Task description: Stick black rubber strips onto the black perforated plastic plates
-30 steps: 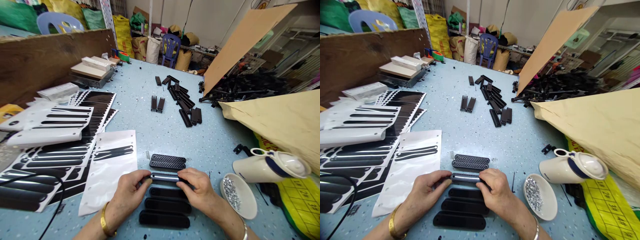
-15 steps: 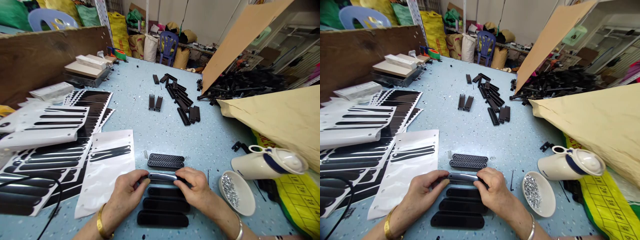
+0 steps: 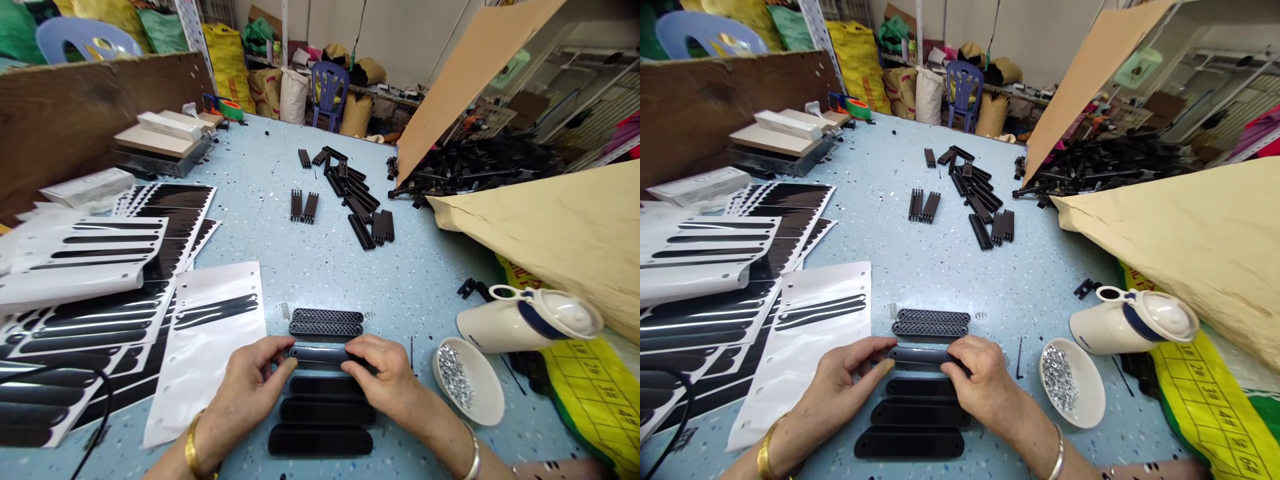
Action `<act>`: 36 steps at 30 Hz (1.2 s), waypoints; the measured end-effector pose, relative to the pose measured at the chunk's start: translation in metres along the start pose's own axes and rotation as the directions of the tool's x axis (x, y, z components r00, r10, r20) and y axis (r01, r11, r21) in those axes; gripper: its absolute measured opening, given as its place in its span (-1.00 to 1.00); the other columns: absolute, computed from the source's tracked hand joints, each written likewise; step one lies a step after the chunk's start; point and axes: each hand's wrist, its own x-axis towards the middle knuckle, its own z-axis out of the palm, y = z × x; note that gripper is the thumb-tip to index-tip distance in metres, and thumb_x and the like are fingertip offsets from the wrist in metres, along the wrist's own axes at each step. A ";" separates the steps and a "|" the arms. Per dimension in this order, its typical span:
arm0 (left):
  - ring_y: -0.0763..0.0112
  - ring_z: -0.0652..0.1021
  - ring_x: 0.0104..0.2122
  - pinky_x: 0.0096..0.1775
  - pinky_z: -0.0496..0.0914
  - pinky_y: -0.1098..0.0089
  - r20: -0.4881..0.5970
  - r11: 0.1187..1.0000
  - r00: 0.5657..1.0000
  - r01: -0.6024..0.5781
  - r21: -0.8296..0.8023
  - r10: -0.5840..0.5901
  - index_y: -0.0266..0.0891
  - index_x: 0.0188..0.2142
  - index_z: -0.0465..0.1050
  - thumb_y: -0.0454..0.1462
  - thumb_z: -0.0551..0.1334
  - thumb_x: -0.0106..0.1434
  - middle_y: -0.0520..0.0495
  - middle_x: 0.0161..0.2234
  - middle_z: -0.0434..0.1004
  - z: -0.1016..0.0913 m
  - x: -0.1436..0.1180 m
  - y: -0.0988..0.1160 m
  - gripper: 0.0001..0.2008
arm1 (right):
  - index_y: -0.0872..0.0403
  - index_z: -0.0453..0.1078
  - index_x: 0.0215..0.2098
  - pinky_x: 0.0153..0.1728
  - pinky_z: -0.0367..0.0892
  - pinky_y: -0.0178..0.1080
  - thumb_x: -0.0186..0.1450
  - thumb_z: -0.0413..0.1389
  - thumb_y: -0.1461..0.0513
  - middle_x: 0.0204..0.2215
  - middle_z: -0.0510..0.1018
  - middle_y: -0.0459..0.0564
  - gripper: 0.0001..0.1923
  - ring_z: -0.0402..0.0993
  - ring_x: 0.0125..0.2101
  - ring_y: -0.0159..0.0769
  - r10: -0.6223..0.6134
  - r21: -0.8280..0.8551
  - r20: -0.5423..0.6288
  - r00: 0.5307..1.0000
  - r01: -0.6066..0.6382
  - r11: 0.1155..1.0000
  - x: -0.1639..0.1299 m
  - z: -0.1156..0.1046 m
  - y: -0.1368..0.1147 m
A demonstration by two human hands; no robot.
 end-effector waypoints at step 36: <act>0.42 0.49 -0.54 -0.47 0.37 0.46 -0.012 0.961 0.987 0.150 -0.232 -0.157 -0.19 -0.48 0.56 -0.13 0.31 0.04 0.05 -0.57 0.55 0.006 0.022 0.006 -0.82 | 0.06 0.60 -0.20 -0.27 0.50 -0.19 0.17 0.24 0.34 -0.32 0.66 0.09 -0.77 0.59 -0.31 -0.21 0.153 0.225 -0.008 0.988 -0.148 0.963 -0.003 -0.004 0.004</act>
